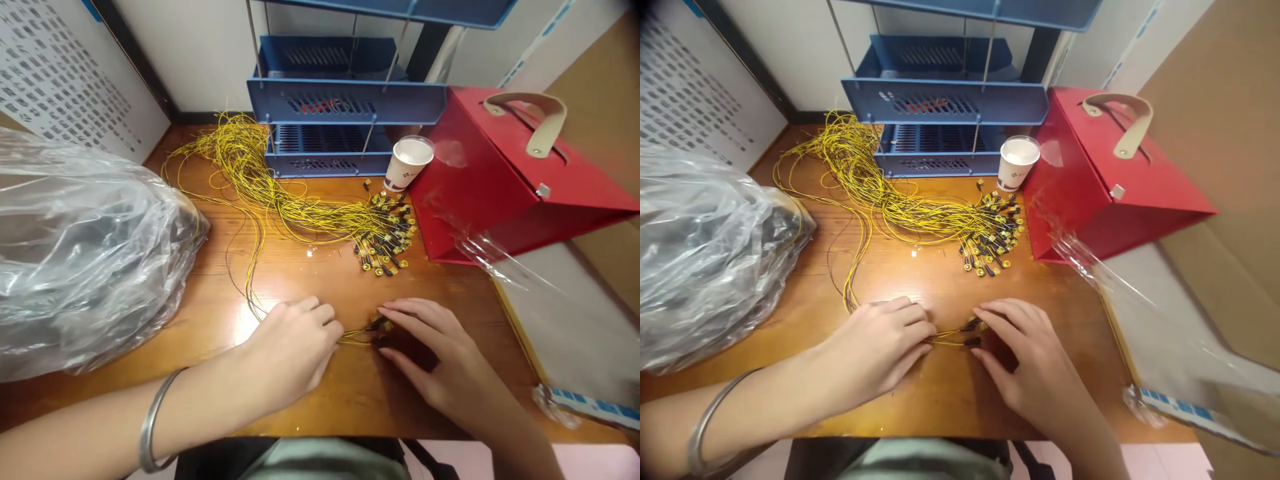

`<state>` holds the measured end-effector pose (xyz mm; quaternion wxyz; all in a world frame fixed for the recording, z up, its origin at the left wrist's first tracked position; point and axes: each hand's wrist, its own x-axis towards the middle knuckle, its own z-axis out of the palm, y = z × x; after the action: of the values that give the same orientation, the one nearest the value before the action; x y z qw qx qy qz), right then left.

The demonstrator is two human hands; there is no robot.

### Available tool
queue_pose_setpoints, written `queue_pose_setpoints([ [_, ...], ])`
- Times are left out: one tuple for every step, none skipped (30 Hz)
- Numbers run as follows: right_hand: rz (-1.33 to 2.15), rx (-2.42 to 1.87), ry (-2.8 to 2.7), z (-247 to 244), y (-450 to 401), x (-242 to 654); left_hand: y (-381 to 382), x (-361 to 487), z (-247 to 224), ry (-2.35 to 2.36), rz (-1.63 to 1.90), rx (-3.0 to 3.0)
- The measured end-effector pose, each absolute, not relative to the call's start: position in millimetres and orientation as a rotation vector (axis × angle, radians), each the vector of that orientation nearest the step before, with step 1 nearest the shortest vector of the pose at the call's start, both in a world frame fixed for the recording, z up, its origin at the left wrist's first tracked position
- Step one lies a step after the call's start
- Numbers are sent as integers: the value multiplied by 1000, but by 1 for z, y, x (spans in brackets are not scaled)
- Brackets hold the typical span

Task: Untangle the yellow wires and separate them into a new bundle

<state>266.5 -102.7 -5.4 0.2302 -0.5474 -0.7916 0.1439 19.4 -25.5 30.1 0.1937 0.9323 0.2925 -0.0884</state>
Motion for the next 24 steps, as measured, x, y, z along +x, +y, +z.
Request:
queue_pose_setpoints([
  [423,-1514,-2166,-5,-104,269,-26,21,31,828,-241,2601],
  [450,-1524,-2157,-4,-105,271,-26,24,32,837,-230,2589],
  [473,-1537,-2149,-4,-106,273,-25,27,33,843,-217,2579],
  [490,-1549,-2142,-3,-107,273,-25,30,33,847,-204,2570],
  [498,-1563,-2131,-3,-108,274,-25,34,32,851,-192,2562],
  [494,-1578,-2122,-3,-108,273,-24,37,32,854,-183,2556],
  [489,-1593,-2117,-2,-109,273,-24,41,31,857,-177,2553],
  [482,-1602,-2113,-2,-108,272,-24,44,29,859,-173,2556],
  [475,-1605,-2109,-2,-108,272,-23,47,28,856,-167,2561],
  [475,-1601,-2107,-1,-108,271,-23,50,27,853,-158,2570],
  [481,-1592,-2105,0,-107,269,-23,51,25,843,-146,2579],
  [492,-1577,-2102,0,-106,268,-23,53,24,835,-130,2585],
  [503,-1562,-2100,1,-105,267,-23,54,23,831,-112,2586],
  [510,-1545,-2098,1,-105,265,-23,54,22,833,-95,2583],
  [517,-1534,-2096,2,-104,264,-22,54,21,839,-82,2577],
  [521,-1524,-2092,2,-103,263,-22,54,21,847,-71,2571],
  [526,-1518,-2085,2,-103,262,-22,53,20,852,-62,2565],
  [534,-1516,-2076,2,-103,261,-22,52,18,854,-53,2561],
  [545,-1518,-2065,2,-103,260,-22,52,17,852,-45,2556],
  [558,-1526,-2053,2,-103,260,-22,51,16,848,-37,2550],
  [570,-1537,-2041,3,-102,259,-22,50,15,845,-30,2542],
  [581,-1548,-2028,3,-102,259,-22,50,14,845,-23,2535],
  [591,-1560,-2016,3,-102,258,-22,49,14,845,-18,2527],
  [603,-1571,-2003,4,-101,258,-22,48,13,847,-13,2521],
])
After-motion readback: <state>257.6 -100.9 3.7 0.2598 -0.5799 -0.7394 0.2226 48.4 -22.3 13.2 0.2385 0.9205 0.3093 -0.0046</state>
